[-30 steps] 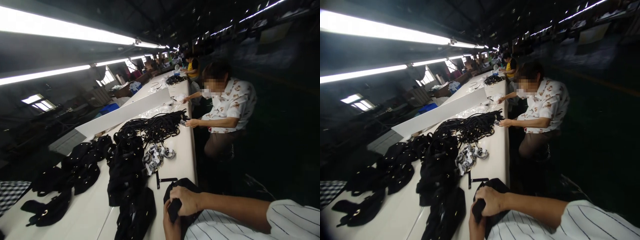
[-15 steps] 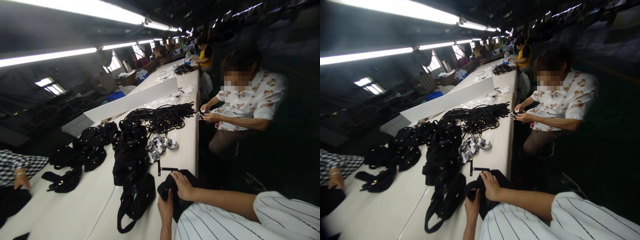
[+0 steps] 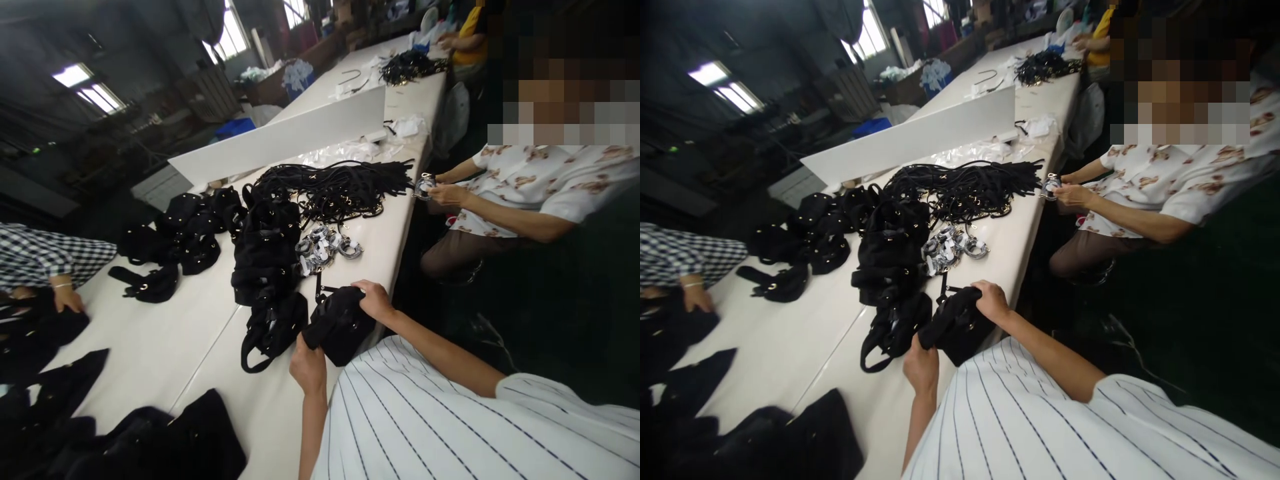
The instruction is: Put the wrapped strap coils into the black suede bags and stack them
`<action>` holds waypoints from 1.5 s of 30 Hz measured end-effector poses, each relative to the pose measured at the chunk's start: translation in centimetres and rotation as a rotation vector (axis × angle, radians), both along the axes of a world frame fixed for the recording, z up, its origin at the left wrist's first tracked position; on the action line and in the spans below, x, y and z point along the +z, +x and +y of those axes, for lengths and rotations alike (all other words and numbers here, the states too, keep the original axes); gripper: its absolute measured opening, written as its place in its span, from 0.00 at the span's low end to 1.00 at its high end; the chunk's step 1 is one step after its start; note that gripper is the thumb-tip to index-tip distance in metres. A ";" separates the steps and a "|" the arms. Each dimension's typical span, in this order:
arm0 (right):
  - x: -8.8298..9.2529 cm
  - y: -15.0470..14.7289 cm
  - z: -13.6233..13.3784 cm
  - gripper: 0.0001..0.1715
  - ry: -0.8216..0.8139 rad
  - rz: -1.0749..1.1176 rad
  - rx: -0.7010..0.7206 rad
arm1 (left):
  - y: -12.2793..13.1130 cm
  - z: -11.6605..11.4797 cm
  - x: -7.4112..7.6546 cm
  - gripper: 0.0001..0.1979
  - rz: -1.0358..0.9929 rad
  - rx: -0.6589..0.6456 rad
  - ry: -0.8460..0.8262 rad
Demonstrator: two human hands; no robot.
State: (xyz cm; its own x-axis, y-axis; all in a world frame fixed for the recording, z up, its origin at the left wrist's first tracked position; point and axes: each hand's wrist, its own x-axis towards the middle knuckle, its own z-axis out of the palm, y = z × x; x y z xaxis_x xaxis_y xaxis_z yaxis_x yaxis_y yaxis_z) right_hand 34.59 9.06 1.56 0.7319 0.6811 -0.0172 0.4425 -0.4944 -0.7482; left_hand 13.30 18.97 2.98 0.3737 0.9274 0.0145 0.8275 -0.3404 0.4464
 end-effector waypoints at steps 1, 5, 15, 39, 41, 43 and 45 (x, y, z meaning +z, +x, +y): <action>-0.1 0.2 0.0 0.30 0.009 0.000 -0.020 | 0.0 0.1 0.1 0.16 0.011 -0.004 0.016; -1.2 -0.7 -0.4 0.29 0.071 -0.001 -0.017 | -0.6 0.8 0.0 0.18 0.045 -0.049 0.064; -1.0 2.4 0.0 0.40 -0.033 0.304 0.684 | -2.6 -0.3 -1.5 0.19 -0.037 -0.327 0.044; 0.3 14.0 5.2 0.27 0.430 0.563 0.231 | -2.1 -1.2 -0.6 0.15 -0.085 -0.548 0.382; 1.4 12.8 4.0 0.28 0.519 0.640 0.274 | -1.8 -1.1 -0.5 0.16 -0.079 -0.556 0.374; 2.7 11.1 3.1 0.27 0.591 0.725 0.305 | -1.6 -1.1 -0.2 0.17 -0.079 -0.573 0.354; 4.0 9.1 2.5 0.24 0.665 0.844 0.358 | -1.3 -1.1 0.0 0.18 -0.074 -0.588 0.324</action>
State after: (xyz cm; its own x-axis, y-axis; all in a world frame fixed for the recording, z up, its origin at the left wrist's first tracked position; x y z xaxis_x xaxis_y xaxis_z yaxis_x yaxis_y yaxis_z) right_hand 43.72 11.56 5.55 0.4193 0.9074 0.0303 -0.2922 0.1665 -0.9417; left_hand 11.99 17.82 2.99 0.8020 0.5147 0.3030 0.4350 -0.8510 0.2942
